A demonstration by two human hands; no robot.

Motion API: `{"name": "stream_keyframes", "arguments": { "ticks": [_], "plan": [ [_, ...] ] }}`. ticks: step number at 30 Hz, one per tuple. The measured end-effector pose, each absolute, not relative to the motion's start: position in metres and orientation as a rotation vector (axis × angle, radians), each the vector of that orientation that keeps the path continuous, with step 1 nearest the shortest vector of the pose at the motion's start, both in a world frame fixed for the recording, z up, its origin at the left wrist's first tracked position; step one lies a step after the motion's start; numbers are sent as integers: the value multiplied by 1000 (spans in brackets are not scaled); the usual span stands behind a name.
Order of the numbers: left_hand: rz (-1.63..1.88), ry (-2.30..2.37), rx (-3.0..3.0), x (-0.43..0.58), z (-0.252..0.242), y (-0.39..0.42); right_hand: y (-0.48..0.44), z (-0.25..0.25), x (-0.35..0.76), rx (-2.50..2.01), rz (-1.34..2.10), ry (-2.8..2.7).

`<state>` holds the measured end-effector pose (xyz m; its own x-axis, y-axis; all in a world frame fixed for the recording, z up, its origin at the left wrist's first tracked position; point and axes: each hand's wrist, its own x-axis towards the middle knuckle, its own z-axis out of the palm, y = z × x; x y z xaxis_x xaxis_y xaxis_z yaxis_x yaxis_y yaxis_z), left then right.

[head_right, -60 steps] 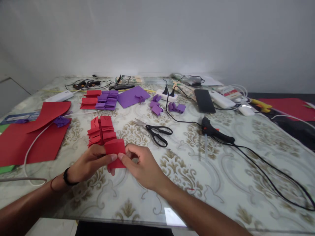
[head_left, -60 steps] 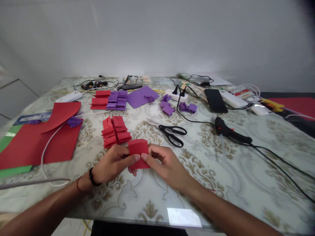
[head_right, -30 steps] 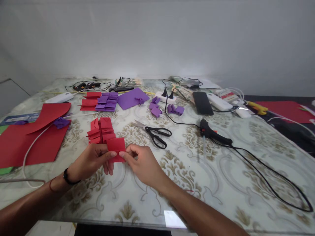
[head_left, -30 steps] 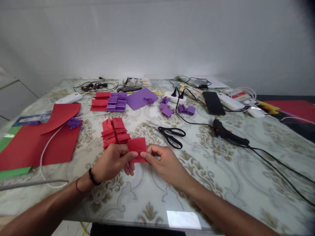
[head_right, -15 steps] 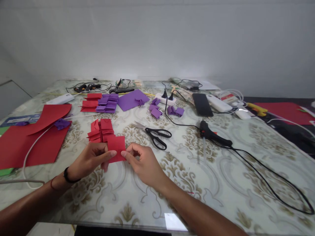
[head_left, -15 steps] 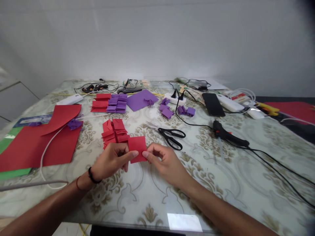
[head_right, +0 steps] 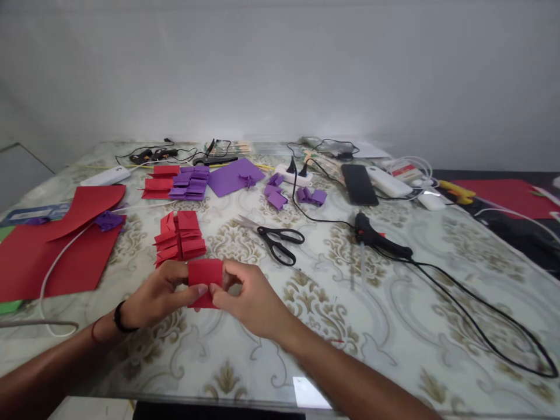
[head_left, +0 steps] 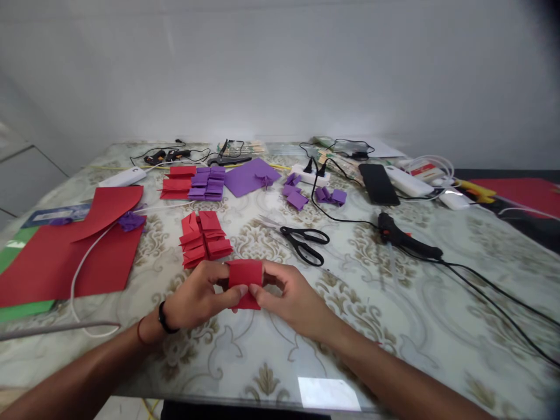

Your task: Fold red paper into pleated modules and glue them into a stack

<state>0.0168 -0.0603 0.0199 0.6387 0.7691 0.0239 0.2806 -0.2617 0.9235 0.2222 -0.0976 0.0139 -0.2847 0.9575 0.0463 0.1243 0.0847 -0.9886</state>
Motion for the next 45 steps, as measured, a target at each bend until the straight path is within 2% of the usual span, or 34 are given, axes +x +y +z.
{"name": "stream_keyframes", "arguments": {
  "ticks": [6,18,40,45],
  "plan": [
    [645,867,1805,12,19,-60,-95,12,224,-1035,1373,-1455],
    [623,861,1925,19,28,-60,-95,13,225,-1085,1315,-1540],
    [691,824,1721,14,23,-60,-91,17,230,-1031,1295,-1615],
    [672,844,1797,18,22,-61,-95,15,225,-1137,1244,-1654]
  ]
}}
